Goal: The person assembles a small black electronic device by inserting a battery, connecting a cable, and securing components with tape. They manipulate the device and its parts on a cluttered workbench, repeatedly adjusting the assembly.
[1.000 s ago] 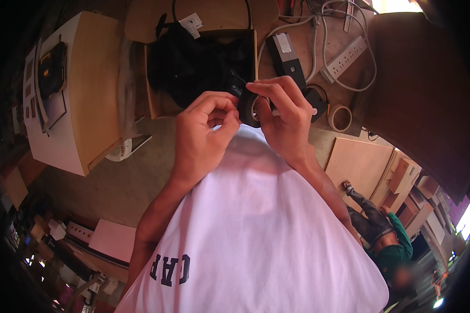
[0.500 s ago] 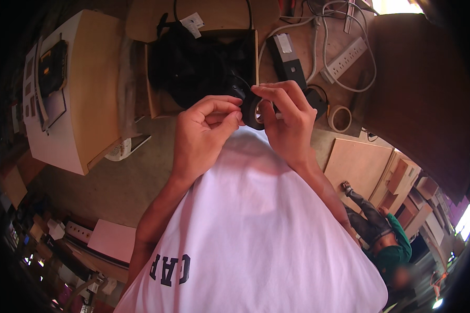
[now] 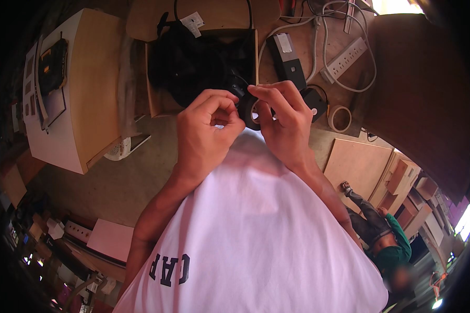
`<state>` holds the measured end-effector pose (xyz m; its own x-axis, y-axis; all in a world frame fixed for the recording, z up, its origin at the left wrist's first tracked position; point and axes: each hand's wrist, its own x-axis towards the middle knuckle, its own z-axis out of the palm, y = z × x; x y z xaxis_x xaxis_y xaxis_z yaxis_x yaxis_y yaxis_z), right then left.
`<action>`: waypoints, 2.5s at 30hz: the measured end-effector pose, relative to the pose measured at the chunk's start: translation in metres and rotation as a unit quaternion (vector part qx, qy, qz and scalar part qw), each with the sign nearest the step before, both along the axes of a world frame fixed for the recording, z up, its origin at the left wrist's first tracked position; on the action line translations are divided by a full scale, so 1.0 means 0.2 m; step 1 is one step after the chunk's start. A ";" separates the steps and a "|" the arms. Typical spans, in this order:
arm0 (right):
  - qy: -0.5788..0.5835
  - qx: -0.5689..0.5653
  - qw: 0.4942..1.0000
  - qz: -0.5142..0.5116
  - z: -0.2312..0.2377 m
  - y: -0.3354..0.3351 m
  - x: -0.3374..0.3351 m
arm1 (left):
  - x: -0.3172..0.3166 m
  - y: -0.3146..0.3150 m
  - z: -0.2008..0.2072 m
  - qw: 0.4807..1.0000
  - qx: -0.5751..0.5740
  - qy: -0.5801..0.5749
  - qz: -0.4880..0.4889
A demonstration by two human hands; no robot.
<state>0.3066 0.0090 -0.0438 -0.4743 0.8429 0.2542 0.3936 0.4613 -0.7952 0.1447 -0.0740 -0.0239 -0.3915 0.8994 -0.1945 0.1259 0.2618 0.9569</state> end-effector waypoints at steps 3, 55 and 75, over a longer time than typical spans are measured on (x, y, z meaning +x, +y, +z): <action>-0.012 -0.038 0.999 -0.011 0.01 -0.01 0.00 | 0.00 0.00 0.00 0.999 0.025 0.046 -0.012; -0.213 -0.116 0.927 0.285 0.32 -0.10 0.03 | -0.04 -0.42 -0.06 0.953 -0.112 -0.258 0.116; -0.172 -0.177 0.903 0.351 0.26 -0.06 -0.07 | -0.15 -0.37 -0.16 0.882 -0.090 -0.414 0.208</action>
